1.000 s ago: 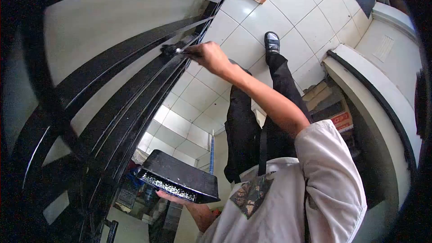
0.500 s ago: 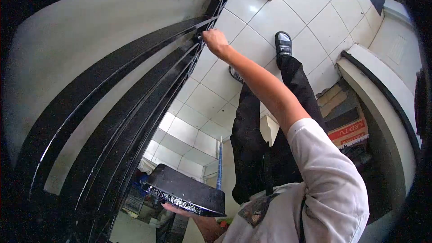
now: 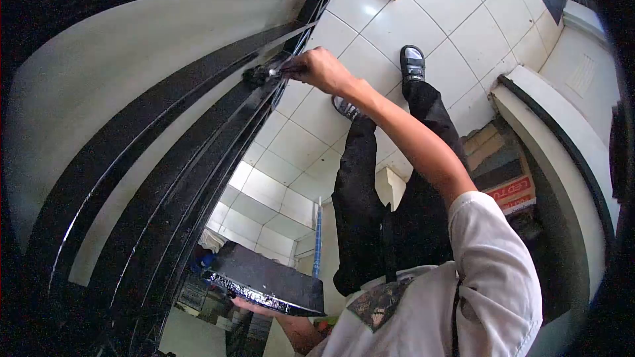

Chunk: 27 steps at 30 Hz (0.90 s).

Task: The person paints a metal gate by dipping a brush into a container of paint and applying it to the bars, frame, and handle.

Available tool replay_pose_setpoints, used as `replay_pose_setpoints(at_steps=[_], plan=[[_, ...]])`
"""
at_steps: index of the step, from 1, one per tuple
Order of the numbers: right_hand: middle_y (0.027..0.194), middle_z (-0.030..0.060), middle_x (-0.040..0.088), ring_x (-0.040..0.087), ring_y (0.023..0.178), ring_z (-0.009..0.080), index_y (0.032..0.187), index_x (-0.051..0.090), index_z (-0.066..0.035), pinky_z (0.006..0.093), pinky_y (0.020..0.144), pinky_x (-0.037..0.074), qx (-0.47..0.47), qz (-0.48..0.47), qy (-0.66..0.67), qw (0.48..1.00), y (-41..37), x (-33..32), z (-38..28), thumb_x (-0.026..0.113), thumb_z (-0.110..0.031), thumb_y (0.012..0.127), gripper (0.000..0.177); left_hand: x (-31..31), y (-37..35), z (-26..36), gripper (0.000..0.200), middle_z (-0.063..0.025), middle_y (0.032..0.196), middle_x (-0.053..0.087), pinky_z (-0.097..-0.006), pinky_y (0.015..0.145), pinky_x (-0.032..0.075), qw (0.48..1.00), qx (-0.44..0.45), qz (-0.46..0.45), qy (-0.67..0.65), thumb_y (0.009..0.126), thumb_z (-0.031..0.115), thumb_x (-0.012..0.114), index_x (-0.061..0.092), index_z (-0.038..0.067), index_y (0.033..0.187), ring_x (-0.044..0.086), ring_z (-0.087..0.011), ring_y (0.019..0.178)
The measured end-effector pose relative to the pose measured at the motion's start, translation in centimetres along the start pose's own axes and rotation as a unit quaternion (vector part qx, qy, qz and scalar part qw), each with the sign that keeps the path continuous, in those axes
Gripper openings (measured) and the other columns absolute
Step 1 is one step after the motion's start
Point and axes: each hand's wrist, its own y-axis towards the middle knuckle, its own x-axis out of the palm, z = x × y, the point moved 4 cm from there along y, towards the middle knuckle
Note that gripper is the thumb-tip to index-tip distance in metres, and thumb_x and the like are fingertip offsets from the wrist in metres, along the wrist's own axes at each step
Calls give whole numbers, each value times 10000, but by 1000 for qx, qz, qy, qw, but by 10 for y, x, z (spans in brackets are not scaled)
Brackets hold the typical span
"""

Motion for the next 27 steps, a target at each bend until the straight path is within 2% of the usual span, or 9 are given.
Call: replay_pose_setpoints(at_steps=[3, 5, 8, 11, 16, 19, 20, 23, 27], plan=[[830, 167, 664, 621, 730, 359, 952, 701, -89, 420, 681, 503, 36, -21, -80, 996, 28, 23, 55, 653, -301, 835, 247, 15, 6, -2, 732, -260, 1321, 375, -470, 848, 495, 989, -94, 0, -116, 897, 429, 472, 162, 17, 1418, 511, -363, 1050], [793, 191, 650, 620, 748, 378, 882, 694, -55, 438, 670, 500, 19, -15, -103, 994, 51, 43, 103, 626, -324, 853, 279, 33, 14, -5, 732, -259, 1308, 384, -464, 832, 493, 960, -171, 5, -222, 895, 442, 472, 172, 24, 1416, 511, -359, 1025], [734, 224, 623, 624, 754, 395, 780, 642, -22, 468, 664, 503, 68, -11, -198, 978, 70, 68, 160, 561, -178, 832, 184, 54, 21, -4, 732, -257, 1289, 397, -456, 808, 490, 903, -254, 10, -347, 892, 462, 471, 186, 33, 1413, 510, -352, 987], [793, 201, 633, 637, 782, 378, 778, 615, -11, 462, 691, 520, 61, -7, -203, 977, 65, 72, 151, 526, -100, 806, 129, 65, 22, -2, 733, -255, 1269, 410, -447, 784, 487, 857, -302, 15, -417, 889, 481, 470, 201, 43, 1410, 510, -345, 950], [780, 209, 621, 628, 787, 380, 779, 602, -13, 462, 685, 516, 29, -35, -182, 982, 48, 54, 126, 558, -137, 798, 132, 72, 27, 6, 735, -251, 1237, 432, -433, 744, 483, 809, -328, 23, -487, 883, 514, 470, 225, 58, 1406, 509, -334, 887], [829, 181, 639, 616, 758, 368, 952, 658, -84, 449, 672, 502, -121, -43, -121, 984, 32, 33, 82, 592, -195, 859, 159, 74, 31, 12, 737, -249, 1218, 445, -425, 719, 480, 785, -340, 19, -518, 880, 533, 469, 239, 68, 1403, 509, -327, 849], [861, 164, 643, 617, 795, 350, 1027, 648, -95, 430, 702, 503, -120, -80, -125, 982, 30, 31, 70, 596, -194, 859, 201, 74, 33, 14, 738, -249, 1212, 450, -422, 711, 479, 778, -343, 17, -526, 879, 540, 469, 244, 71, 1402, 509, -325, 837], [862, 152, 646, 617, 805, 339, 1020, 653, -103, 422, 715, 502, -183, -67, -110, 975, 17, 4, 36, 595, -204, 860, 197, 76, 37, 19, 740, -247, 1192, 463, -414, 687, 477, 763, -347, 13, -546, 876, 559, 468, 258, 80, 1399, 508, -318, 799], [796, 153, 641, 627, 766, 342, 894, 645, -80, 440, 688, 510, -75, -89, -181, 977, 33, 18, 69, 568, -176, 860, 127, 84, 44, 23, 744, -244, 1167, 481, -402, 655, 473, 744, -343, -7, -573, 872, 586, 468, 277, 93, 1395, 508, -309, 749]])
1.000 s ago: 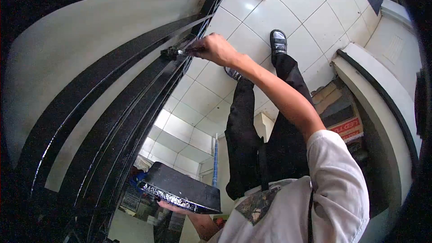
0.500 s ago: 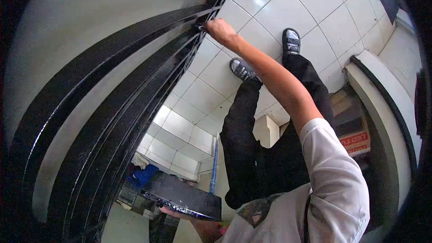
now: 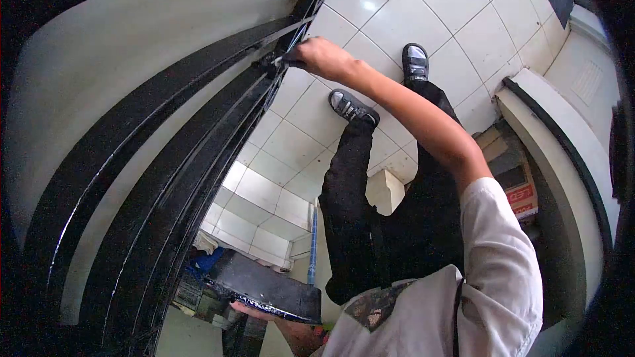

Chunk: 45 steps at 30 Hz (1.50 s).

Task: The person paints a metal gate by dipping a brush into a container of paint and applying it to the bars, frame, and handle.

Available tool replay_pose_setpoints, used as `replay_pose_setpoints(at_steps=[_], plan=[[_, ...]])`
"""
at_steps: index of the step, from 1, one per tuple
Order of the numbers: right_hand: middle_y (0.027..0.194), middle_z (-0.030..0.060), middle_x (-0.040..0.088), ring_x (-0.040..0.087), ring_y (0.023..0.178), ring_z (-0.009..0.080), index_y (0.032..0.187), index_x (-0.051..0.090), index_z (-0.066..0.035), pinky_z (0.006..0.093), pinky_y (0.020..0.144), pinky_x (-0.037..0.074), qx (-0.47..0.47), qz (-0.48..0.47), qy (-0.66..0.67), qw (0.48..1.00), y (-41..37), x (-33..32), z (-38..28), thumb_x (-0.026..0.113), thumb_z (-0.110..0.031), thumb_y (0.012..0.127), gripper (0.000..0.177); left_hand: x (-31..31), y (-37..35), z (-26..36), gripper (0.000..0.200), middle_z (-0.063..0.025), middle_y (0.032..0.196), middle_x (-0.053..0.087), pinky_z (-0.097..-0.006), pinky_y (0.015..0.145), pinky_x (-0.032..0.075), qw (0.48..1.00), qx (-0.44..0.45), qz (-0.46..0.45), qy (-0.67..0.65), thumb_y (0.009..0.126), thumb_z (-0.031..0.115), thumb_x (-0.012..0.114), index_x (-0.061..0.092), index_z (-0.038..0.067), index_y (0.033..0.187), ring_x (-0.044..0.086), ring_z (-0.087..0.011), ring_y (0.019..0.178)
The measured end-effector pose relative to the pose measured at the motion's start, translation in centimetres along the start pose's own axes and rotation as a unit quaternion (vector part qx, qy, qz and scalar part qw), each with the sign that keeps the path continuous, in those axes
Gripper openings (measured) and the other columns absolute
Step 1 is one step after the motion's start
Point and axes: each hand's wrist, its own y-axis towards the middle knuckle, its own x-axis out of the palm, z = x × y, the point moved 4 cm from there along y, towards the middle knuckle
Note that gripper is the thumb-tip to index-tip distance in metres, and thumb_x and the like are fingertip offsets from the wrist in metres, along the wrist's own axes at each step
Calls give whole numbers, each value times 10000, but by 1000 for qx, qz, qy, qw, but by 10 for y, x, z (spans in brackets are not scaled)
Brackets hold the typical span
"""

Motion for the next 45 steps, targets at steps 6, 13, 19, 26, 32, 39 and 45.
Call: replay_pose_setpoints(at_steps=[6, 13, 19, 26, 32, 39, 45], plan=[[765, 192, 624, 631, 774, 379, 779, 589, 6, 458, 669, 515, 52, 16, -34, 998, 35, 32, 22, 513, -80, 804, 117, 10, -3, -1, 754, -228, 1119, 494, -361, 625, 414, 993, 18, 58, 103, 857, 632, 462, 315, 96, 1367, 427, -255, 664], [818, 192, 641, 636, 803, 376, 827, 634, -52, 456, 683, 524, 147, 26, -21, 989, 22, 45, 27, 549, -121, 800, 113, 7, -8, 8, 769, -228, 1143, 467, -379, 711, 449, 999, -30, -21, 19, 856, 619, 480, 285, 108, 1396, 465, -286, 833], [781, 190, 636, 624, 753, 378, 918, 644, -58, 452, 678, 515, 53, 25, 76, 995, -12, -24, -63, 574, -185, 834, 168, -74, -32, 25, 778, -242, 1231, 429, -428, 713, 491, 980, 62, 151, 109, 864, 585, 494, 237, 104, 1418, 515, -334, 942], [950, 115, 671, 644, 826, 288, 1103, 646, -93, 371, 748, 532, -101, 99, 168, 976, -32, -138, -223, 642, -191, 830, 289, -57, -56, 59, 599, -234, 1436, 286, -567, 899, 480, 751, 355, -47, 555, 966, 430, 329, 111, 171, 1459, 493, -430, 1147], [1028, 102, 669, 650, 856, 275, 1101, 647, -76, 360, 776, 535, -194, 151, 247, 937, -33, -194, -306, 672, -164, 798, 317, -89, -81, 84, 608, -211, 1383, 367, -490, 958, 443, 927, 219, 55, 299, 955, 414, 369, 177, 89, 1431, 498, -333, 1150], [1053, 145, 649, 638, 902, 324, 1121, 634, -66, 372, 797, 527, -63, 75, 177, 979, -21, -168, -278, 646, -129, 812, 316, -18, -85, 104, 593, -139, 1158, 587, -365, 644, 591, 992, 47, 90, -78, 924, 518, 341, 447, 67, 1294, 647, -253, 865], [1002, 177, 644, 632, 848, 352, 1107, 636, -61, 386, 755, 524, -30, 75, 114, 990, -10, -180, -336, 645, -137, 812, 305, 19, -99, 120, 627, -159, 1255, 539, -474, 923, 483, 975, 25, 21, -220, 907, 499, 429, 426, 29, 1323, 571, -316, 1074]])
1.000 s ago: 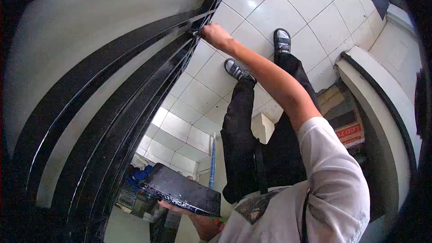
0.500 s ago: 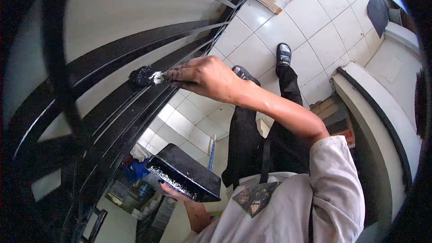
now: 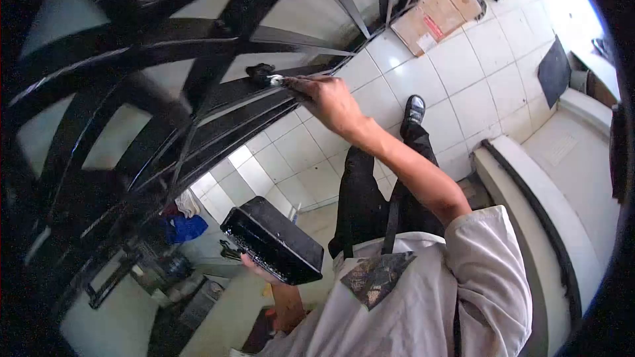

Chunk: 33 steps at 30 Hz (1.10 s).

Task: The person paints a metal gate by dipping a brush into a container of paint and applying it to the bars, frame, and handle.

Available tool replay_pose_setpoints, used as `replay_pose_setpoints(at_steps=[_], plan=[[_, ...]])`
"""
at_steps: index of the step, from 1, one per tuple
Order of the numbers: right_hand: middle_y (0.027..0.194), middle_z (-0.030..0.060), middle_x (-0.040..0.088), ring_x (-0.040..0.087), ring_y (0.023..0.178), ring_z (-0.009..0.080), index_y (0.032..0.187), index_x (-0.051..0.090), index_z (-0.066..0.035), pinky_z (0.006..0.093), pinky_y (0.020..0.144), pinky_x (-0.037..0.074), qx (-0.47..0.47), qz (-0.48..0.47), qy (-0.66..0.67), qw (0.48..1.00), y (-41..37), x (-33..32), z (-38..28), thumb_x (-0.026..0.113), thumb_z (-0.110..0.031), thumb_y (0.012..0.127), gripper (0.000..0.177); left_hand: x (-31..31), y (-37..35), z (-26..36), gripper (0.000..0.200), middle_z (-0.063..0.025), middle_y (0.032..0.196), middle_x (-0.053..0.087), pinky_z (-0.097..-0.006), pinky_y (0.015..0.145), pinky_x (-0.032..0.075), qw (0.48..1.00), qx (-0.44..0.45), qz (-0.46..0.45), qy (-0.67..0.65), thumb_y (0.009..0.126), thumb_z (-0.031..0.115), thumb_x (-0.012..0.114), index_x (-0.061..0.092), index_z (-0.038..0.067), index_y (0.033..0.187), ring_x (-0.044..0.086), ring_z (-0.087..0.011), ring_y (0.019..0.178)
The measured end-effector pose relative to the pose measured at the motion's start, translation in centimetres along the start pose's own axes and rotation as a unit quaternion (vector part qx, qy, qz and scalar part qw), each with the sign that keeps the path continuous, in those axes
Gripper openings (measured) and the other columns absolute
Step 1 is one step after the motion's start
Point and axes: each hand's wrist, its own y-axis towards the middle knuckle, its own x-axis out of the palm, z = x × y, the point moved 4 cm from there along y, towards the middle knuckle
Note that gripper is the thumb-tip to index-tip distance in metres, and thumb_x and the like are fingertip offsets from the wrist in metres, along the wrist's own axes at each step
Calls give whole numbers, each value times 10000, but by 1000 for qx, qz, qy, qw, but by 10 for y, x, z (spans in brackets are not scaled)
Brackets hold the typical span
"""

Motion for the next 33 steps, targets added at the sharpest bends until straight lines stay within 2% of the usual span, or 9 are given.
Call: replay_pose_setpoints(at_steps=[5, 8, 13, 20, 23, 25, 27, 28, 33], plan=[[956, 181, 650, 631, 792, 357, 1083, 650, -63, 380, 705, 516, -75, 64, 104, 990, -7, -34, -101, 670, -115, 785, 303, -6, -32, 17, 622, -139, 1270, 515, -508, 924, 468, 998, -7, 64, 18, 892, 532, 437, 434, 71, 1310, 540, -324, 1104], [946, 193, 647, 625, 808, 364, 1075, 650, -54, 393, 712, 512, -30, 27, 85, 996, -8, -11, -75, 660, -107, 791, 289, -11, -38, 30, 594, -130, 1273, 507, -496, 894, 490, 994, 23, 108, 5, 897, 528, 424, 449, 83, 1290, 545, -308, 1095], [960, 198, 642, 617, 846, 370, 1063, 652, -48, 410, 727, 507, 20, -38, -11, 999, -8, -8, -69, 643, -121, 805, 269, 12, -56, 33, 532, -112, 1251, 523, -487, 882, 498, 996, 51, 50, -45, 910, 500, 400, 470, 118, 1274, 559, -290, 1073], [1027, 153, 650, 621, 903, 344, 1083, 651, -68, 382, 787, 510, -132, -49, 30, 990, -17, -81, -137, 634, -135, 815, 276, 44, -55, 27, 500, -98, 1225, 546, -488, 885, 497, 990, 58, 125, -32, 917, 486, 389, 484, 142, 1267, 572, -291, 1052], [1039, 145, 650, 632, 908, 302, 1102, 642, -64, 362, 783, 524, -188, -28, -45, 981, -18, -115, -162, 625, -118, 795, 312, 60, -59, 27, 500, -104, 1216, 554, -486, 888, 497, 987, 80, 136, -33, 922, 480, 388, 486, 131, 1267, 574, -295, 1052], [928, 165, 637, 619, 881, 300, 980, 661, -59, 381, 703, 530, -265, 4, -182, 947, 2, -122, -175, 606, -62, 744, 243, 69, -60, 29, 495, -110, 1209, 559, -484, 892, 498, 993, 74, 83, -46, 928, 471, 390, 495, 118, 1258, 574, -297, 1057], [915, 151, 643, 626, 884, 283, 915, 649, -58, 370, 693, 542, -308, -59, -271, 910, 17, -119, -189, 596, -65, 749, 174, 72, -64, 30, 489, -114, 1204, 562, -483, 894, 498, 996, 60, 31, -52, 932, 464, 391, 505, 110, 1249, 574, -298, 1061], [904, 135, 644, 640, 872, 265, 846, 629, -68, 361, 672, 548, -288, -169, -329, 883, 22, -121, -206, 595, -96, 765, 91, 70, -63, 31, 485, -117, 1190, 570, -479, 897, 499, 996, 83, 3, -38, 932, 461, 397, 522, 100, 1232, 575, -296, 1063], [996, 135, 637, 600, 1015, 271, 954, 615, -59, 341, 695, 567, -386, -193, -366, 824, 26, -75, -191, 567, -58, 759, 200, 80, -63, 36, 477, -119, 1176, 578, -481, 897, 500, 992, 104, 8, -67, 934, 453, 403, 530, 93, 1221, 578, -293, 1058]])
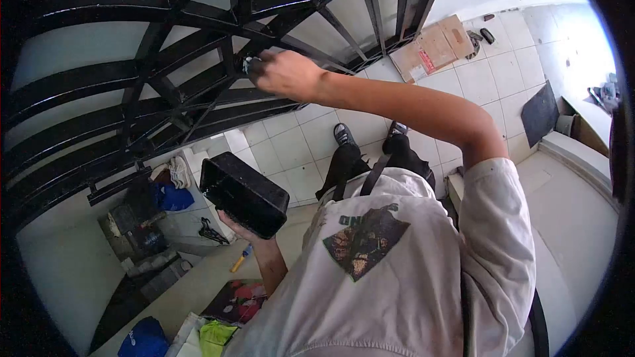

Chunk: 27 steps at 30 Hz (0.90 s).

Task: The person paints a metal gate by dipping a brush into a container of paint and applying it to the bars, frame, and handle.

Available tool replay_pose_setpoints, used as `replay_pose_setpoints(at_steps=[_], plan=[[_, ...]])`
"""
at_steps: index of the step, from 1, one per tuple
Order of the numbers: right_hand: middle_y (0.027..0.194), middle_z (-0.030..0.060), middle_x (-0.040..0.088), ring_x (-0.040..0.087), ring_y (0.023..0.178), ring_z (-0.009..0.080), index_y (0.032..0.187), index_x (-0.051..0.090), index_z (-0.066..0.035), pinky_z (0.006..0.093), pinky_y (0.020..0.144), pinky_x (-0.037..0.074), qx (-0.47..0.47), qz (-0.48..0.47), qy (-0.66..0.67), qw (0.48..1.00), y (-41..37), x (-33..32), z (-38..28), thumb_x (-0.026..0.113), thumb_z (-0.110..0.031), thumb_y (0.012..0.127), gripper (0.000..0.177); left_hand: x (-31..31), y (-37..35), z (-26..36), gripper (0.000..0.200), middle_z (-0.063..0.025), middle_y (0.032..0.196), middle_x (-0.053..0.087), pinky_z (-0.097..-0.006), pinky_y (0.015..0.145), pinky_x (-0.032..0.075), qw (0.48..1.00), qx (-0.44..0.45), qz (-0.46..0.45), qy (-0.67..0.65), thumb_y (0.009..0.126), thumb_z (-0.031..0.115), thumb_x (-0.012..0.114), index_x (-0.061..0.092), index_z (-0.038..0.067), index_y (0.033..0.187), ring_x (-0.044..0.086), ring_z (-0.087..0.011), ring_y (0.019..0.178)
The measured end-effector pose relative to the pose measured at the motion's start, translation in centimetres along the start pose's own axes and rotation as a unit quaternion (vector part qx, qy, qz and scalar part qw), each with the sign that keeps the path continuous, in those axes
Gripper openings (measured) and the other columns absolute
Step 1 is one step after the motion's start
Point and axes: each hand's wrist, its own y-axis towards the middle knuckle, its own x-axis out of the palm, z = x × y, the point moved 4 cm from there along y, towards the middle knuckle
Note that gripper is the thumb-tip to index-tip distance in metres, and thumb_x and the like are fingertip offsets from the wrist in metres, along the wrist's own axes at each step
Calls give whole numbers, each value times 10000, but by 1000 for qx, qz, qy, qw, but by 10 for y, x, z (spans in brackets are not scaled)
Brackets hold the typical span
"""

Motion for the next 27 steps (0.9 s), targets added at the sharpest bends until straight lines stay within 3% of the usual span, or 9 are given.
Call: replay_pose_setpoints(at_steps=[10, 14, 18, 21, 22, 24, 25, 26, 27], plan=[[980, 106, 640, 580, 1033, 218, 1116, 589, -72, 311, 695, 566, -68, -76, -6, 995, -31, 5, 13, 572, -67, 759, 358, -12, 2, 12, 474, -110, 1246, 533, -487, 891, 508, 997, 25, 68, 28, 916, 448, 454, 499, 121, 1258, 560, -300, 1077], [975, 114, 647, 604, 997, 231, 1174, 558, -82, 346, 683, 567, 35, -19, 8, 999, -35, -15, 18, 556, -27, 764, 414, 7, 0, 11, 493, -107, 1262, 517, -479, 851, 530, 1000, 17, 11, 5, 908, 462, 462, 485, 124, 1267, 553, -294, 1084], [860, 145, 649, 663, 813, 281, 1008, 606, -56, 356, 659, 560, 91, -13, 48, 995, -8, -25, 16, 562, -34, 775, 237, -3, -2, 12, 504, -114, 1255, 519, -476, 914, 492, 1000, 2, 7, 0, 903, 457, 477, 472, 112, 1271, 526, -303, 1119], [772, 109, 643, 661, 808, 264, 818, 605, -57, 370, 669, 543, 30, 131, 21, 991, 4, 1, 7, 578, -88, 780, 56, -27, -7, 21, 596, -123, 1293, 485, -492, 990, 417, 944, 132, 167, 252, 882, 483, 507, 398, 93, 1319, 482, -309, 1171], [772, 109, 643, 661, 808, 264, 818, 605, -57, 370, 669, 543, 33, 129, 23, 991, -1, -4, 5, 578, -88, 780, 56, -63, 2, 29, 640, -129, 1317, 457, -492, 1024, 370, 908, 164, 74, 379, 865, 475, 539, 354, 86, 1338, 454, -306, 1199], [778, 102, 653, 668, 791, 267, 792, 599, -52, 376, 654, 543, -19, -26, 14, 999, -14, -15, -1, 573, -96, 781, 52, -64, 2, 30, 691, -134, 1341, 428, -492, 1057, 323, 848, 187, -23, 496, 848, 467, 571, 310, 80, 1357, 425, -302, 1226], [778, 102, 653, 668, 791, 267, 792, 599, -52, 376, 654, 543, -17, -26, 15, 999, -19, -19, 5, 573, -96, 781, 52, -42, 4, 28, 721, -139, 1356, 409, -498, 1055, 323, 948, 119, 9, 294, 837, 466, 582, 283, 79, 1368, 427, -302, 1224], [774, 97, 654, 669, 782, 270, 780, 596, -54, 379, 642, 542, -85, -15, 3, 996, -26, -22, 5, 570, -103, 786, 56, -25, 3, 22, 753, -143, 1372, 390, -504, 1053, 323, 995, 43, 42, 76, 827, 464, 593, 257, 79, 1379, 429, -302, 1221], [770, 92, 655, 670, 773, 273, 769, 592, -56, 383, 629, 541, -153, -4, -9, 988, -35, -22, 5, 567, -111, 790, 64, -14, 0, 19, 753, -143, 1372, 390, -504, 1053, 323, 995, 40, 44, 78, 827, 464, 593, 257, 79, 1379, 429, -302, 1221]])
